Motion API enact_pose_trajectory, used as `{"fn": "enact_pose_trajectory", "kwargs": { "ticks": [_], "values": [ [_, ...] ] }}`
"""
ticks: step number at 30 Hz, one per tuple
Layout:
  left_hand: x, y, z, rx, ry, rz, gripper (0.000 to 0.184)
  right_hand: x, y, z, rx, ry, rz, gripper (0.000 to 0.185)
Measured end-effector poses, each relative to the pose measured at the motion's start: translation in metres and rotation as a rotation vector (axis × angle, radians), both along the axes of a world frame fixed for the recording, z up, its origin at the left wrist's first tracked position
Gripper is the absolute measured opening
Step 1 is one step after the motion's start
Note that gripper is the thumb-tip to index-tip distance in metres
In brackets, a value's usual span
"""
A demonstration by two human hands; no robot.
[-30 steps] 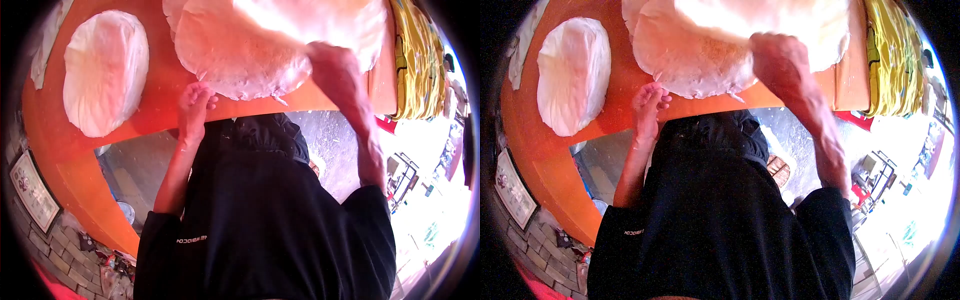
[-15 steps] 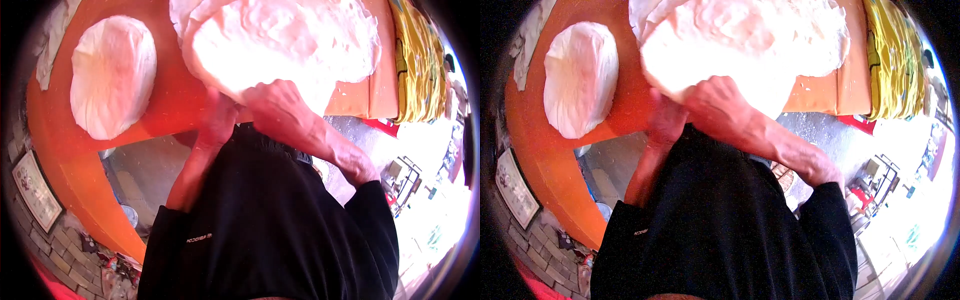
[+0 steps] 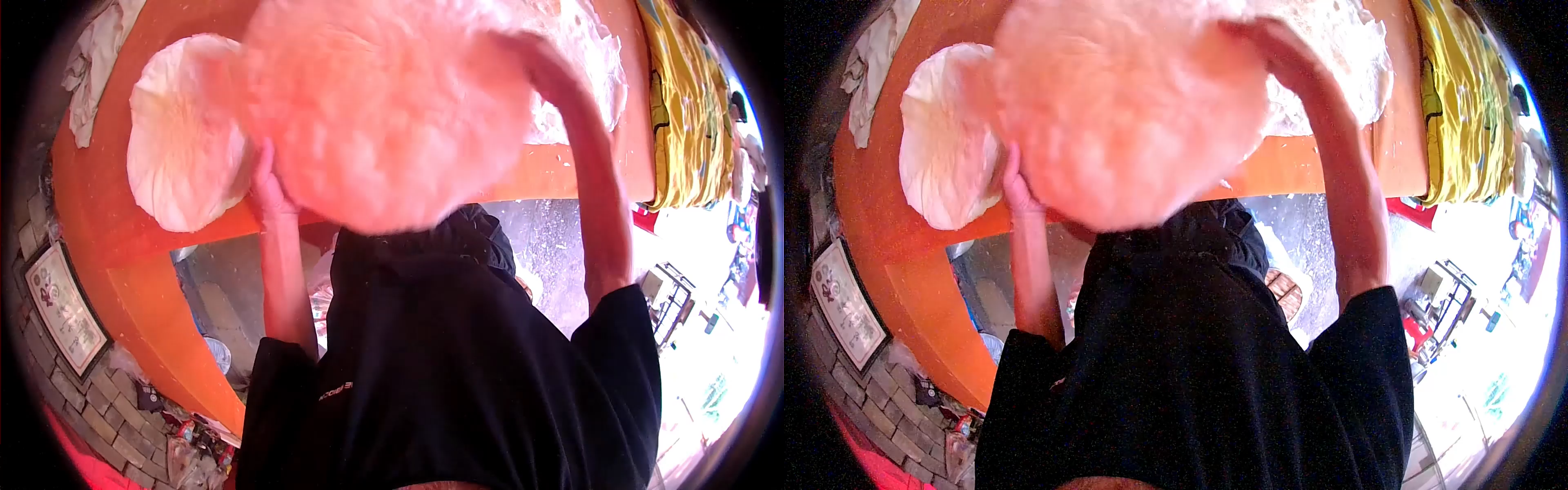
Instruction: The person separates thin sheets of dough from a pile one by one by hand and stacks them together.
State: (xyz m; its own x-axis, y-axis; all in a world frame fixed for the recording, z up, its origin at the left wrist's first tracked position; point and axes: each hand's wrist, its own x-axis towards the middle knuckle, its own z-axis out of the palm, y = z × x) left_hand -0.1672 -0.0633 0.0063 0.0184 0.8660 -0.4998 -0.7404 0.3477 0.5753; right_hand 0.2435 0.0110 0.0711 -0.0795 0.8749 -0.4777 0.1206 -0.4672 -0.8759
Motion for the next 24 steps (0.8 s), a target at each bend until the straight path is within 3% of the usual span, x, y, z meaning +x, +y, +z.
{"fn": "enact_pose_trajectory", "kwargs": {
  "ticks": [1, 4, 7, 10, 13, 15, 16, 17, 19, 21, 23, 24],
  "values": [
    [0.011, -0.001, 0.0, 0.012, 0.204, 0.031, 0.04, 0.01, 0.001, -0.037, -0.024, -0.073, 0.022, 0.037],
    [0.023, -0.006, -0.023, 0.066, 0.579, -0.019, 0.041, -0.002, -0.015, -0.036, -0.045, -0.23, 0.066, 0.037],
    [0.022, -0.008, -0.033, 0.019, 0.531, -0.025, 0.036, -0.004, -0.021, -0.035, 0.053, -0.275, -0.024, 0.042],
    [0.025, -0.007, -0.033, -0.003, 0.535, -0.003, 0.034, -0.003, -0.018, -0.05, -0.039, -0.211, -0.031, 0.04],
    [0.035, -0.004, -0.017, -0.033, 0.547, 0.005, 0.035, -0.015, -0.022, -0.025, 0.183, -0.003, -0.059, 0.036],
    [0.036, -0.006, -0.016, -0.036, 0.544, 0.01, 0.035, -0.024, -0.026, -0.014, 0.108, 0.125, -0.241, 0.031],
    [0.034, -0.004, -0.027, -0.036, 0.5, 0.019, 0.035, -0.004, -0.025, -0.055, 0.054, 0.07, -0.254, 0.03],
    [0.03, -0.004, -0.037, -0.04, 0.458, 0.028, 0.036, -0.003, -0.023, -0.047, -0.211, 0.068, -0.177, 0.03],
    [0.027, -0.004, -0.041, -0.068, 0.467, 0.05, 0.036, -0.003, -0.033, -0.047, -0.106, -0.093, -0.094, 0.032],
    [0.033, -0.001, -0.02, -0.072, 0.487, 0.006, 0.036, -0.016, -0.034, -0.025, 0.188, -0.059, -0.062, 0.034],
    [0.035, 0.002, -0.004, -0.089, 0.577, -0.041, 0.041, -0.029, -0.023, 0.021, 0.209, -0.15, -0.181, 0.036],
    [0.037, 0.004, 0.008, -0.017, 0.434, -0.024, 0.043, -0.03, -0.014, 0.033, 0.24, -0.213, -0.275, 0.036]
  ]
}}
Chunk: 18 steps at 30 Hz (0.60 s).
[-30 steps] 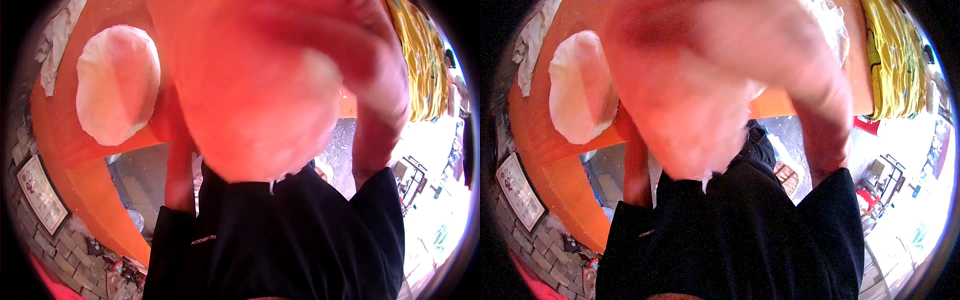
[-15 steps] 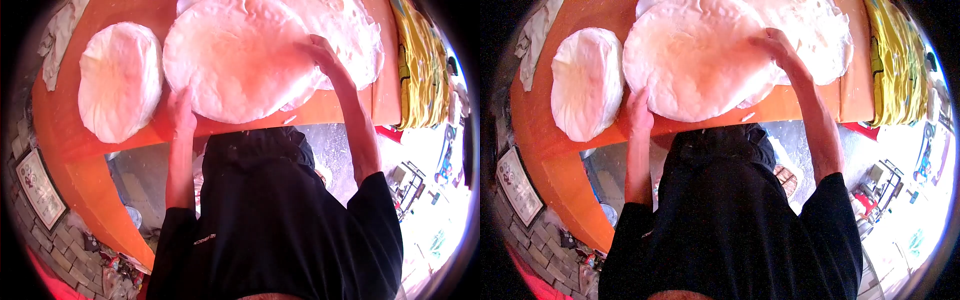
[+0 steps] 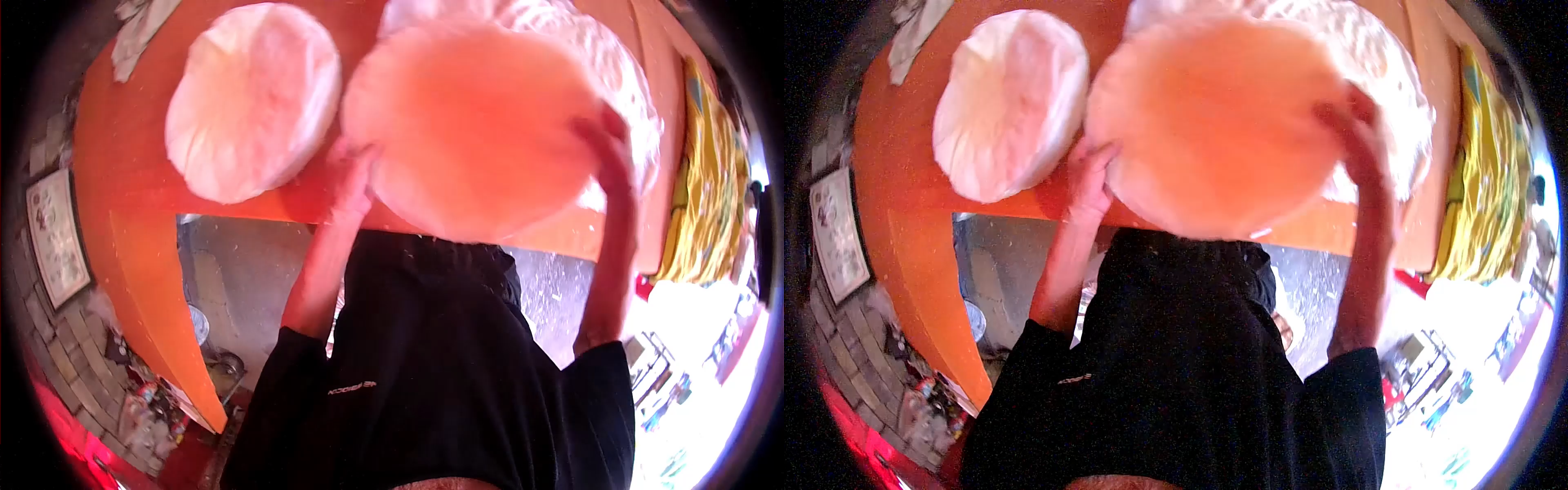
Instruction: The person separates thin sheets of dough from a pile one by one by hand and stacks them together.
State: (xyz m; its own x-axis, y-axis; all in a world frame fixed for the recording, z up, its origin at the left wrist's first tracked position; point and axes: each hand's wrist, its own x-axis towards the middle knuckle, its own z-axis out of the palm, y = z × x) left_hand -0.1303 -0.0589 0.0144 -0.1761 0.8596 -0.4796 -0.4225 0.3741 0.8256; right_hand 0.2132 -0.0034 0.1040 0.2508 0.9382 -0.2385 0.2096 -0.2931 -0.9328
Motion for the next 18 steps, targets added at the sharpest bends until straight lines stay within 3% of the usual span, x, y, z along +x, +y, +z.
{"fn": "enact_pose_trajectory", "kwargs": {
  "ticks": [5, 7, 9, 10, 11, 15, 18],
  "values": [
    [-0.021, 0.026, 0.071, 0.128, -0.347, -0.031, 0.035, -0.031, 0.057, 0.1, 0.1, 0.181, 0.056, 0.029],
    [-0.042, 0.035, 0.097, 0.219, -0.216, -0.019, 0.031, -0.081, 0.071, 0.133, 0.127, 0.31, 0.0, 0.03],
    [-0.088, 0.036, 0.097, 0.515, 0.286, 0.043, 0.022, -0.125, 0.079, 0.149, 0.159, 0.402, 0.0, 0.031],
    [-0.105, 0.04, 0.112, 0.329, -0.034, 0.192, 0.022, -0.138, 0.087, 0.145, 0.197, 0.417, 0.069, 0.031],
    [-0.135, 0.04, 0.124, 0.279, 0.086, 0.151, 0.026, -0.153, 0.096, 0.14, 0.237, 0.436, 0.145, 0.031],
    [-0.205, 0.023, 0.153, 0.375, 0.096, 0.292, 0.039, -0.213, 0.139, 0.079, 0.362, 0.486, 0.425, 0.031],
    [-0.263, 0.006, 0.112, 0.265, 0.218, 0.393, 0.037, -0.26, 0.154, -0.004, 0.345, 0.478, 0.633, 0.032]
  ]
}}
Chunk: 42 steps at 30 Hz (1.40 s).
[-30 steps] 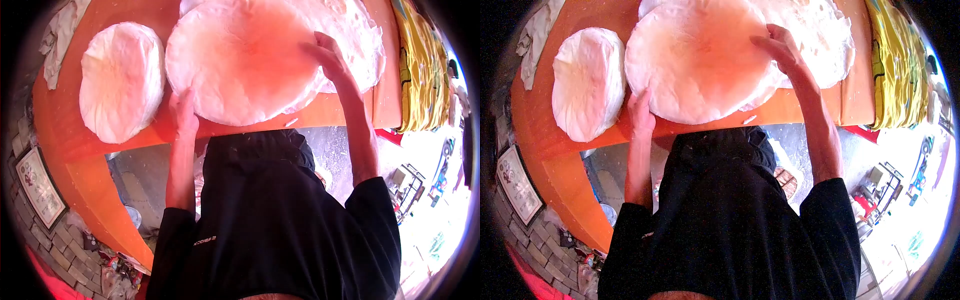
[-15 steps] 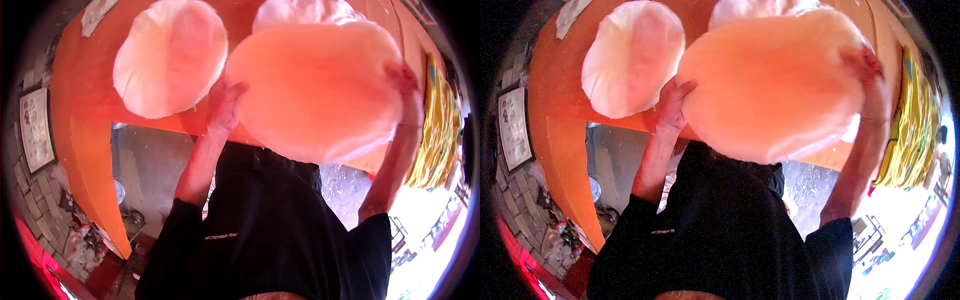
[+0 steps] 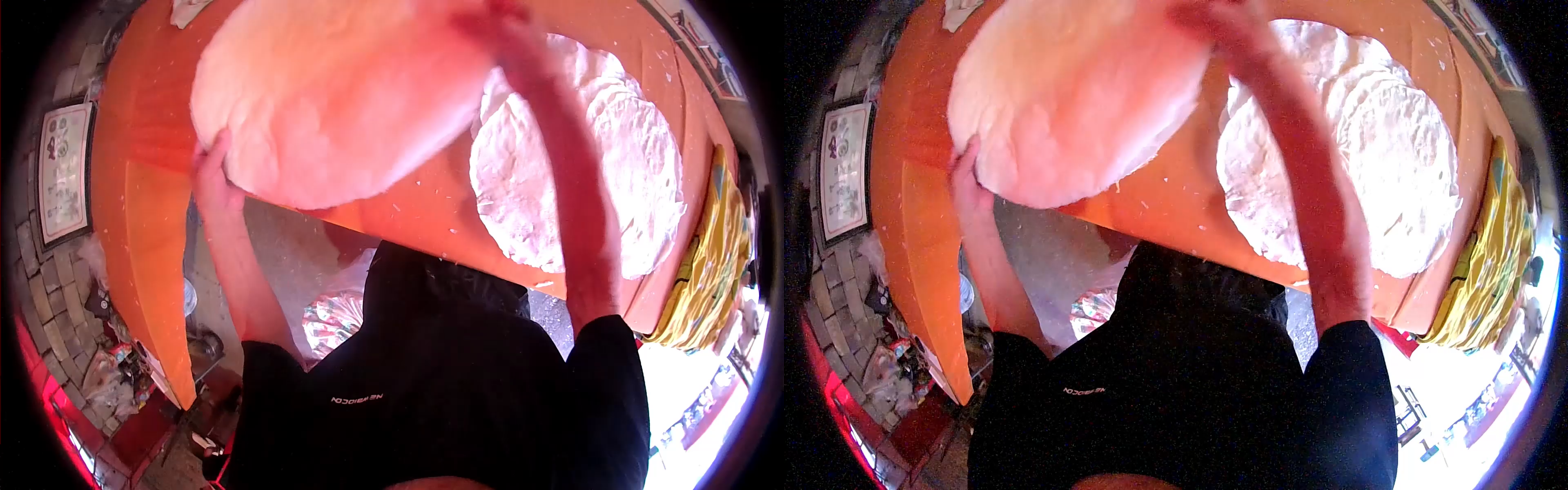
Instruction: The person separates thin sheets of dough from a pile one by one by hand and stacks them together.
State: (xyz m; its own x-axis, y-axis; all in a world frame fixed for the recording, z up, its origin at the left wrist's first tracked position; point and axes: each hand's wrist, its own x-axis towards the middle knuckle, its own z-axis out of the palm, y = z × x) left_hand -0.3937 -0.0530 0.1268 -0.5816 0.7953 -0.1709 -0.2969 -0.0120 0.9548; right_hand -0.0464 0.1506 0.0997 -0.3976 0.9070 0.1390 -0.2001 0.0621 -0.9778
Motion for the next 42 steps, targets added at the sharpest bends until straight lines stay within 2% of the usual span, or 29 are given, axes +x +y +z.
{"fn": "enact_pose_trajectory", "kwargs": {
  "ticks": [1, 3, 7, 9, 10, 11, 13, 14, 15, 16, 17, 19, 21, 22, 23, 24, 25, 26, 27, 28, 29, 31, 32, 33, 35, 37, 39, 41, 42],
  "values": [
    [-0.023, -0.003, -0.029, -0.002, 0.0, 0.004, 0.037, -0.013, -0.007, -0.032, -0.017, -0.029, 0.066, 0.033],
    [-0.062, -0.007, -0.089, -0.236, 0.161, 0.089, 0.038, -0.035, -0.023, -0.076, -0.224, -0.178, 0.216, 0.04],
    [-0.077, -0.021, -0.107, -0.254, 0.111, 0.074, 0.039, -0.046, -0.034, -0.088, -0.304, -0.165, 0.05, 0.031],
    [-0.072, -0.026, -0.096, -0.378, 0.358, 0.178, 0.039, -0.036, -0.032, -0.07, 0.092, -0.609, -0.16, 0.033],
    [-0.072, -0.027, -0.095, -0.368, 0.383, 0.206, 0.038, -0.036, -0.033, -0.061, 0.297, -0.662, -0.292, 0.035],
    [-0.072, -0.027, -0.095, -0.375, 0.376, 0.192, 0.038, -0.042, -0.029, -0.055, 0.287, -0.675, -0.298, 0.035],
    [-0.074, -0.027, -0.092, -0.246, -0.096, 0.111, 0.039, -0.064, -0.02, -0.054, -0.371, -0.66, -0.352, 0.047],
    [-0.063, -0.019, -0.095, -0.157, -0.186, 0.077, 0.041, -0.073, -0.024, -0.073, -0.386, -0.66, -0.364, 0.047],
    [-0.058, -0.014, -0.099, -0.167, -0.186, 0.06, 0.041, -0.082, -0.034, -0.103, -0.122, -0.591, -0.394, 0.054],
    [-0.055, -0.011, -0.107, -0.206, -0.09, 0.06, 0.041, -0.086, -0.039, -0.111, 0.146, -0.52, -0.416, 0.062],
    [-0.053, -0.011, -0.114, -0.25, 0.005, 0.064, 0.041, -0.084, -0.038, -0.117, 0.134, -0.525, -0.422, 0.062],
    [-0.07, -0.013, -0.118, -0.272, -0.014, 0.024, 0.042, -0.076, -0.035, -0.121, 0.238, -0.478, -0.368, 0.064],
    [-0.08, -0.014, -0.106, -0.383, 0.347, 0.012, 0.043, -0.081, -0.029, -0.132, 0.214, -0.55, -0.377, 0.058],
    [-0.078, -0.009, -0.092, -0.379, 0.336, -0.014, 0.043, -0.094, -0.023, -0.157, 0.234, -0.707, -0.401, 0.06],
    [-0.07, 0.003, -0.07, -0.421, 0.726, 0.007, 0.046, -0.098, -0.017, -0.18, 0.255, -0.879, -0.434, 0.065],
    [-0.056, 0.018, -0.052, -0.437, 1.102, 0.028, 0.05, -0.093, -0.018, -0.199, 0.152, -0.701, -0.323, 0.07],
    [-0.043, 0.03, -0.046, -0.431, 1.475, 0.06, 0.054, -0.089, -0.023, -0.19, 0.198, -0.697, -0.369, 0.074],
    [-0.031, 0.042, -0.047, -0.397, 1.438, 0.031, 0.054, -0.084, -0.028, -0.181, 0.244, -0.694, -0.416, 0.079],
    [-0.022, 0.053, -0.047, -0.299, 1.669, -0.127, 0.056, -0.089, -0.039, -0.149, 0.443, -0.853, -0.607, 0.083],
    [-0.018, 0.061, -0.048, -0.189, 1.907, -0.283, 0.058, -0.088, -0.035, -0.151, 0.475, -0.806, -0.585, 0.08],
    [-0.024, 0.062, -0.066, -0.158, 1.905, -0.295, 0.058, -0.086, -0.032, -0.153, 0.502, -0.748, -0.565, 0.076],
    [-0.039, 0.064, -0.119, -0.24, 1.931, -0.341, 0.055, -0.073, -0.034, -0.138, 0.368, -0.598, -0.397, 0.063],
    [-0.036, 0.066, -0.118, -0.197, 1.852, -0.321, 0.055, -0.059, -0.038, -0.123, 0.347, -0.484, -0.278, 0.049],
    [-0.036, 0.064, -0.111, -0.208, 1.796, -0.388, 0.054, -0.04, -0.049, -0.108, 0.209, -0.667, -0.237, 0.041],
    [-0.031, 0.062, -0.107, -0.213, 1.773, -0.386, 0.054, 0.008, -0.087, -0.068, 0.344, -0.794, -0.338, 0.042],
    [-0.028, 0.065, -0.106, -0.218, 1.787, -0.384, 0.054, 0.075, -0.122, -0.059, 0.491, -1.017, -0.463, 0.048],
    [-0.026, 0.062, -0.1, -0.238, 1.806, -0.399, 0.053, 0.153, -0.152, -0.064, 0.406, -1.177, -0.47, 0.059],
    [-0.022, 0.063, -0.093, -0.285, 1.789, -0.42, 0.054, 0.208, -0.176, -0.061, 0.232, -1.571, -0.518, 0.06],
    [-0.024, 0.066, -0.09, -0.276, 1.797, -0.417, 0.054, 0.237, -0.185, -0.07, 0.24, -1.571, -0.478, 0.061]
  ]
}}
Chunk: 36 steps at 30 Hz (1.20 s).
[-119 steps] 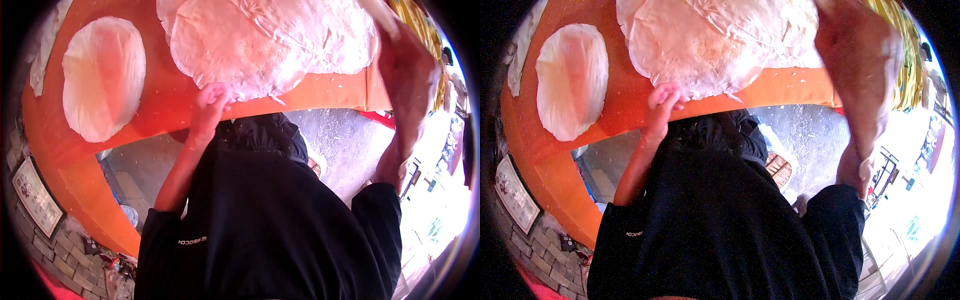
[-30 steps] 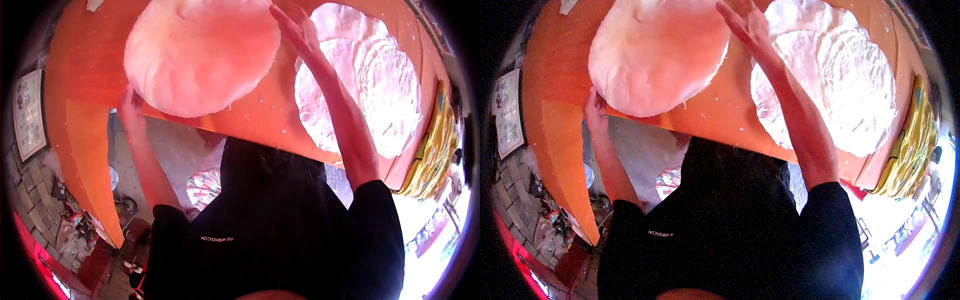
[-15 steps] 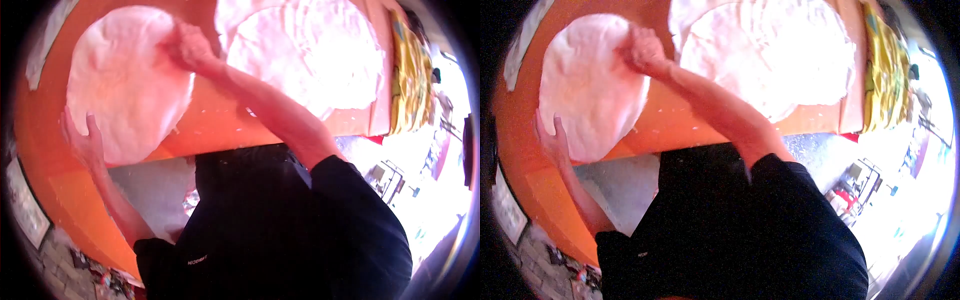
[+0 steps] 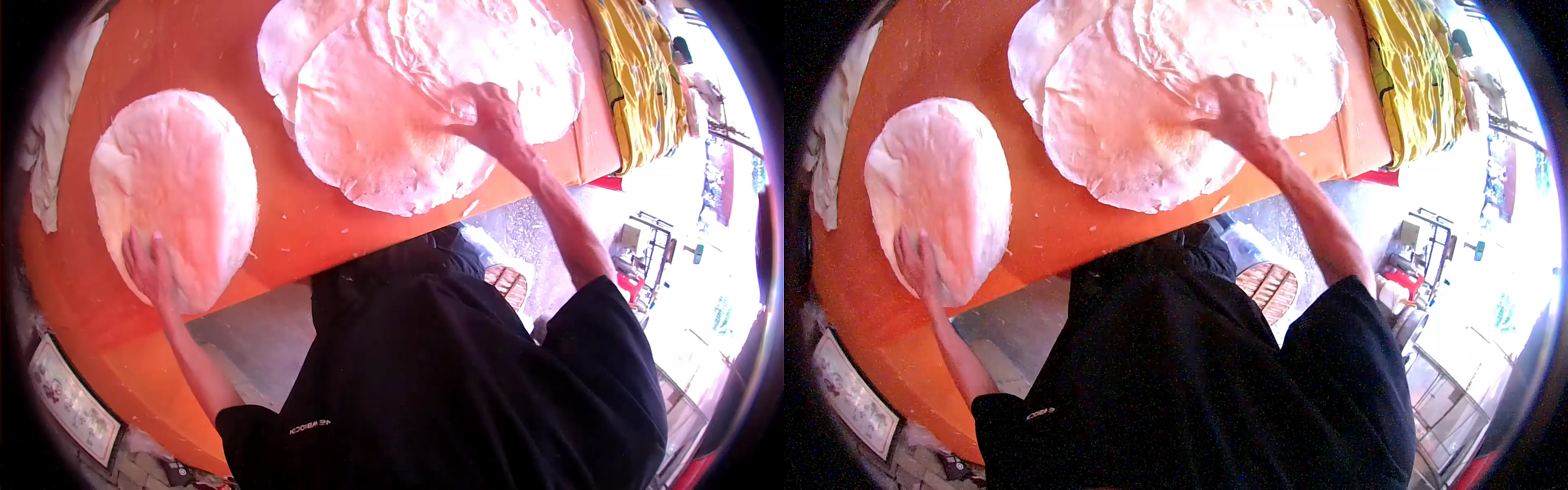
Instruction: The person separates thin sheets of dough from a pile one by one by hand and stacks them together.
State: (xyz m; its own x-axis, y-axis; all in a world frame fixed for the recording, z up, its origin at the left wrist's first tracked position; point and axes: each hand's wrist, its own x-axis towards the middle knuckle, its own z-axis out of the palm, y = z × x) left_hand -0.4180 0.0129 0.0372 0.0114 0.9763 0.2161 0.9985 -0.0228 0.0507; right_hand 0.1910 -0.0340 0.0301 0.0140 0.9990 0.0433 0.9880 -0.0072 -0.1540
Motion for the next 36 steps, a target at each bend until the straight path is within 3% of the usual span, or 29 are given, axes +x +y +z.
{"fn": "enact_pose_trajectory", "kwargs": {
  "ticks": [2, 3, 5, 6, 8, 9, 11, 13, 14, 15, 16, 17, 18, 19, 20, 21, 23, 25, 27, 29, 30, 32, 34, 36],
  "values": [
    [0.002, 0.009, 0.013, -0.159, -0.087, 0.131, 0.051, 0.019, -0.001, 0.004, -0.107, 0.037, -0.027, 0.06],
    [0.006, 0.009, 0.019, -0.151, -0.078, 0.125, 0.051, 0.022, 0.0, 0.005, -0.1, 0.047, -0.033, 0.06],
    [0.05, 0.004, 0.051, -0.039, -0.347, 0.195, 0.047, 0.02, 0.005, 0.014, -0.23, 0.03, 0.022, 0.053],
    [0.07, 0.0, 0.061, -0.031, -0.339, 0.192, 0.047, 0.026, 0.003, 0.005, -0.158, -0.087, 0.104, 0.039],
    [0.111, -0.01, 0.074, 0.134, -0.653, 0.114, 0.042, 0.035, 0.001, -0.004, -0.09, -0.094, 0.133, 0.035],
    [0.127, -0.016, 0.072, 0.143, -0.651, 0.116, 0.042, 0.04, 0.003, -0.005, -0.027, -0.11, 0.165, 0.033],
    [0.157, -0.031, 0.061, 0.119, -0.985, 0.064, 0.038, 0.042, 0.0, -0.009, 0.122, -0.114, 0.193, 0.037],
    [0.205, -0.047, 0.058, 0.024, -1.077, -0.115, 0.032, 0.06, 0.006, -0.027, 0.183, -0.119, 0.396, 0.024],
    [0.23, -0.054, 0.06, -0.074, -1.046, -0.155, 0.029, 0.085, 0.019, -0.034, 0.084, -0.194, 0.382, 0.016],
    [0.252, -0.06, 0.061, -0.178, -1.013, -0.193, 0.027, 0.093, 0.032, -0.02, 0.075, -0.275, 0.25, 0.008],
    [0.269, -0.066, 0.053, -0.256, -1.137, -0.183, 0.028, 0.099, 0.051, 0.011, -0.126, -0.491, 0.109, 0.008],
    [0.286, -0.073, 0.04, -0.335, -1.264, -0.175, 0.029, 0.115, 0.057, 0.043, 0.102, -0.305, 0.156, 0.009],
    [0.303, -0.077, 0.032, -0.433, -1.403, -0.146, 0.033, 0.114, 0.06, 0.08, 0.121, -0.381, 0.072, 0.011],
    [0.316, -0.082, 0.026, -0.532, -1.538, -0.111, 0.036, 0.114, 0.056, 0.107, 0.395, -0.543, 0.218, 0.015],
    [0.327, -0.083, 0.022, -0.532, -1.535, -0.11, 0.036, 0.083, 0.046, 0.144, 0.596, -0.249, 0.164, 0.018],
    [0.338, -0.081, 0.018, -0.662, -1.647, -0.098, 0.042, 0.069, 0.035, 0.149, 0.6, -0.248, 0.163, 0.018],
    [0.361, -0.078, 0.014, -0.8, -1.752, -0.078, 0.049, 0.048, 0.012, 0.147, 0.446, -0.18, 0.267, 0.021],
    [0.382, -0.072, 0.009, -0.916, -2.203, -0.077, 0.07, 0.016, -0.01, 0.128, 0.298, -0.047, 0.376, 0.011],
    [0.392, -0.069, -0.009, -0.906, -2.442, -0.09, 0.077, -0.003, -0.031, 0.085, 0.155, 0.127, 0.433, 0.007],
    [0.397, -0.067, 0.0, -0.845, -2.496, 0.13, 0.071, -0.012, -0.055, 0.045, 0.016, 0.255, 0.451, 0.011],
    [0.396, -0.067, -0.009, -0.845, -2.362, 0.213, 0.064, -0.01, -0.062, 0.036, -0.218, 0.281, 0.435, 0.013],
    [0.395, -0.073, -0.014, -0.853, -2.217, 0.308, 0.057, -0.011, -0.07, 0.036, -0.208, 0.463, 0.357, 0.022],
    [0.401, -0.075, -0.014, -0.704, -2.254, 0.357, 0.032, -0.01, -0.069, 0.037, -0.212, 0.67, 0.25, 0.05],
    [0.4, -0.078, -0.008, -0.715, -2.266, 0.33, 0.026, -0.017, -0.069, 0.041, -0.114, 0.654, 0.236, 0.052]
  ]
}}
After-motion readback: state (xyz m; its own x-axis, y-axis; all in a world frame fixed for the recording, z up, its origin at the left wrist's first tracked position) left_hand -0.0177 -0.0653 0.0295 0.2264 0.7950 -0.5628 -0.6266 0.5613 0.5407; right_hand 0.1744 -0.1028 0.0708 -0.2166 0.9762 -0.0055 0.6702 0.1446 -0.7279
